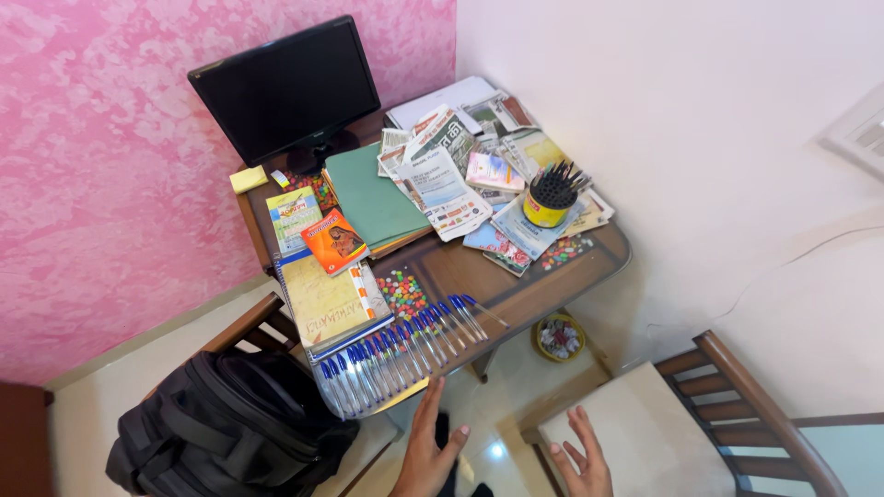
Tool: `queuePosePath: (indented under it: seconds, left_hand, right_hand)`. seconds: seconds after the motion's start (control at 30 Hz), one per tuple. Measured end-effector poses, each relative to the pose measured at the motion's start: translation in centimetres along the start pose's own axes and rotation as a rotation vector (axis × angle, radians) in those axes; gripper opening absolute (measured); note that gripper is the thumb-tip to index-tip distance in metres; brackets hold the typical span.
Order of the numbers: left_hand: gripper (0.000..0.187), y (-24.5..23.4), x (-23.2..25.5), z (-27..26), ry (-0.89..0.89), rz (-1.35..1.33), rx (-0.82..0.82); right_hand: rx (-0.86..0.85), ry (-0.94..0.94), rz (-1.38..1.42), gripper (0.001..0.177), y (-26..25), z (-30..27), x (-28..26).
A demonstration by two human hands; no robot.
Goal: The person places a black backpack on a chair, then picks up several blue pens from a desk and places them into a pen holder. The person then moves the pen holder to the right side of the desk and picks up two books, placing them on the chair.
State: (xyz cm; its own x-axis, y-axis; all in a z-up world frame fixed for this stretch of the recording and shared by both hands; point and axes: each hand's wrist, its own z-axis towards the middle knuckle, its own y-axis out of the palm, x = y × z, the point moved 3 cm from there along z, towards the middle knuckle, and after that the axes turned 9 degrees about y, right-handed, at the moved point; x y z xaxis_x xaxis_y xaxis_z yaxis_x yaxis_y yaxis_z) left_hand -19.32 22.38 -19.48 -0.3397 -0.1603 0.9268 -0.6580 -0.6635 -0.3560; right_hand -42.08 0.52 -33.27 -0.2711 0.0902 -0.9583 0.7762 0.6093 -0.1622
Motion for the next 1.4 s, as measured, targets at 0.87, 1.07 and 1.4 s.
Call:
queuePosePath:
  seconds: [0.87, 1.07, 1.4]
  left_hand:
    - [0.056, 2.1, -0.5, 19.9, 0.395, 0.687, -0.505]
    - [0.059, 1.5, -2.3, 20.7, 0.434, 0.711, -0.275]
    - [0.066, -0.2, -1.2, 19.7, 0.187, 0.642, -0.197]
  right_hand:
    - [-0.258, -0.429, -0.338, 0.026, 13.8, 7.9, -25.5]
    - [-0.419, -0.561, -0.53, 0.043, 19.3, 8.5, -27.9]
    - [-0.545, -0.509, -0.652, 0.066, 18.9, 15.3, -25.4]
